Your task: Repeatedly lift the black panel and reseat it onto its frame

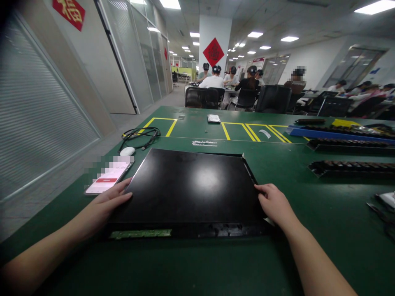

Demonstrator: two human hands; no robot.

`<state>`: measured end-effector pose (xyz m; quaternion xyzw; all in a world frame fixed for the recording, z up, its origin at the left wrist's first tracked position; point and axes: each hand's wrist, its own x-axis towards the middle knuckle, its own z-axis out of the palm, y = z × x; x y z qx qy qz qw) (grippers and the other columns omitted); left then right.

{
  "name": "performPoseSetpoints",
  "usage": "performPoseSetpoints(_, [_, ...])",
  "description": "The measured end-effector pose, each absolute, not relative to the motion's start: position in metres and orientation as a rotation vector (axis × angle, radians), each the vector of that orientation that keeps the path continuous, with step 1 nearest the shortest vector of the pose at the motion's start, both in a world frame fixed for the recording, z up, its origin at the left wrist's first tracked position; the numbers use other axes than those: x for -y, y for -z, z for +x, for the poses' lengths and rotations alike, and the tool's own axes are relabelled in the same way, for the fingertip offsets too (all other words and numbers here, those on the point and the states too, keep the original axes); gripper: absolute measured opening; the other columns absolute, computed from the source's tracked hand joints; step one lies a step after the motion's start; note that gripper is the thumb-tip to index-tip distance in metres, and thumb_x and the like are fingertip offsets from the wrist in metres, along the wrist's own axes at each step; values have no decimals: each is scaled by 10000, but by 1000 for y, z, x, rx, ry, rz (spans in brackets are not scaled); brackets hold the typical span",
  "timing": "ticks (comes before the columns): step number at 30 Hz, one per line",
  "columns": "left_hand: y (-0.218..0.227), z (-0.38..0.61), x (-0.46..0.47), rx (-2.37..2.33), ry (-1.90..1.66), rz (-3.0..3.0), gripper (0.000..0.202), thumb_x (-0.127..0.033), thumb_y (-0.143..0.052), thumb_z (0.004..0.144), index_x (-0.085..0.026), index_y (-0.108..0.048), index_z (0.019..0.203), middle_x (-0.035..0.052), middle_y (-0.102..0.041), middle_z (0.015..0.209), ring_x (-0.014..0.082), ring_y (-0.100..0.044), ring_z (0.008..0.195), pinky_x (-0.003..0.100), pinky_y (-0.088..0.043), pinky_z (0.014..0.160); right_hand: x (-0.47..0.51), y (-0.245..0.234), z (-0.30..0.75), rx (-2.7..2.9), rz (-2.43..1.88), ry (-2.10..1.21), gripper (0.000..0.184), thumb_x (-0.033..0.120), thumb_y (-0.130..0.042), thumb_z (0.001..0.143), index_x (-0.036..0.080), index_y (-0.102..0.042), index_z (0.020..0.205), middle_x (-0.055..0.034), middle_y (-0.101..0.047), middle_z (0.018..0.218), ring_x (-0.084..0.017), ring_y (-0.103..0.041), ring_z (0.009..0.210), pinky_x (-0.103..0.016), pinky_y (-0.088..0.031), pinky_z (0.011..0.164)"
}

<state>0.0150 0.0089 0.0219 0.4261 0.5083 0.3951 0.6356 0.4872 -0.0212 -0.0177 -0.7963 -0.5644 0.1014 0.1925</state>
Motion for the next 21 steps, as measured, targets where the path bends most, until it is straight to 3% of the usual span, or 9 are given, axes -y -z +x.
performPoseSetpoints(4, [-19,13,-9,-1166,-893,1001,698,-328,-738,840,-252,-496,1490,78,-752,1280,299,-747,1078,379,-595,944,21,18,487,1583,-2236,-277,414,212,-492,851,173,-772,1153,-117,-702,1201,-259,-679,1035,-381,-539,923])
performPoseSetpoints(10, [-20,14,-8,-1210,-942,944,713,-278,-727,854,-257,-469,1518,75,-737,1310,263,-753,1067,294,-620,843,21,18,488,1584,-2223,-304,427,213,-481,849,158,-763,1166,-121,-698,1210,-259,-673,1050,-376,-531,925])
performPoseSetpoints(15, [-18,13,-7,-1178,-965,939,691,-334,-766,830,-307,-531,1479,65,-714,1349,284,-748,1076,273,-637,737,19,21,490,1587,-2220,-288,418,210,-486,836,162,-772,1137,-123,-704,1198,-264,-672,1070,-382,-521,955])
performPoseSetpoints(21, [-15,14,-6,-1207,-1024,961,671,-358,-810,786,-296,-597,1419,66,-703,1367,305,-721,1128,275,-639,734,20,21,490,1576,-2202,-275,406,211,-493,818,180,-782,1102,-113,-715,1172,-257,-688,1014,-375,-541,904])
